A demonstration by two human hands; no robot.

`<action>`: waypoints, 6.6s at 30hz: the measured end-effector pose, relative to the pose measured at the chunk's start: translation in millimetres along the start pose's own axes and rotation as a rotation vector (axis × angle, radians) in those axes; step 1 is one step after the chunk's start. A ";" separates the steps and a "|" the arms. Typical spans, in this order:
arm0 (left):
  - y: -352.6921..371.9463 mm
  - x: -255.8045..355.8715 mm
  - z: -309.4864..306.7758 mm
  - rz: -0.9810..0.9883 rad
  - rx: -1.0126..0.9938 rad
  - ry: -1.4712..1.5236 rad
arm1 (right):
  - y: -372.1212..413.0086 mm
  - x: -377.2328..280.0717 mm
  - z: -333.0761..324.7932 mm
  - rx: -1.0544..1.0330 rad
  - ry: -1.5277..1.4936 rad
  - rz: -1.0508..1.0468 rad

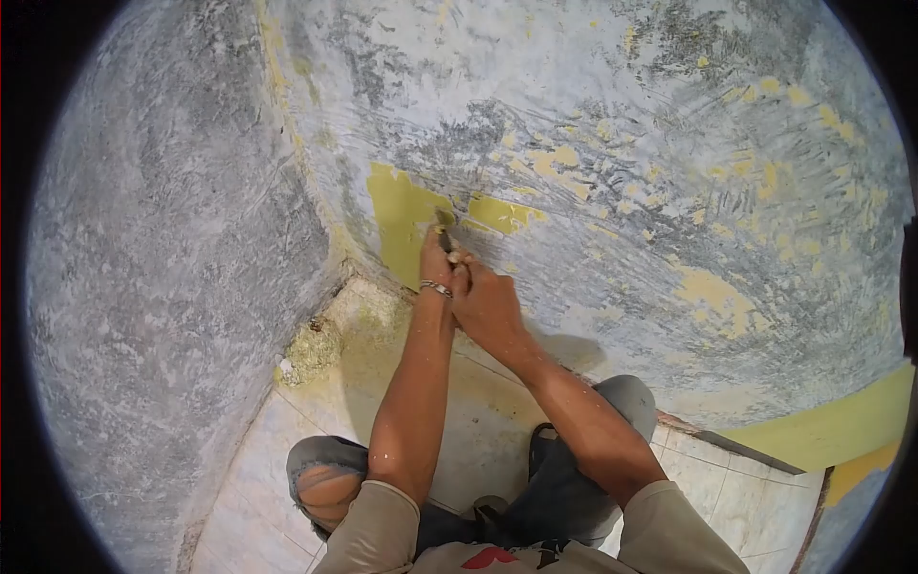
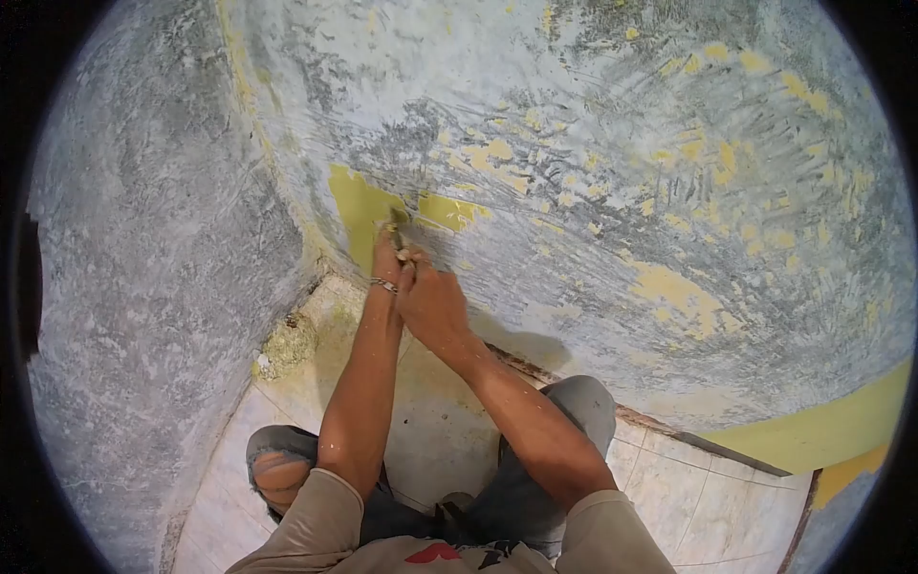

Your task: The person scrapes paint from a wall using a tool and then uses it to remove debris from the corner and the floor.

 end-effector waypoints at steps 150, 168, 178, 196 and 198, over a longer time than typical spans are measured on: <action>99.0 -107.9 100.0 -0.167 -0.037 -0.151 | 60.0 2.5 -129.9 0.082 0.168 0.101; 74.8 -68.3 96.6 0.028 -0.117 -0.267 | 46.2 1.0 -106.5 0.098 0.114 0.087; 91.7 -79.3 112.8 -0.022 -0.066 -0.266 | 53.1 0.1 -127.8 0.112 0.085 0.045; 124.5 -166.4 91.4 -0.263 0.043 -0.057 | 89.4 49.8 -155.7 0.135 0.142 0.081; 123.8 -165.0 80.5 -0.263 0.063 -0.065 | 90.5 52.8 -151.3 0.118 0.152 0.096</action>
Point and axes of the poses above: each hand's wrist, its own y-axis away from the middle knuckle, its own z-axis out of the palm, x = y × z, the point moved 9 cm from there along -y, towards the middle knuckle, and after that the axes turned 2 degrees about -x, right-handed, at the moved point
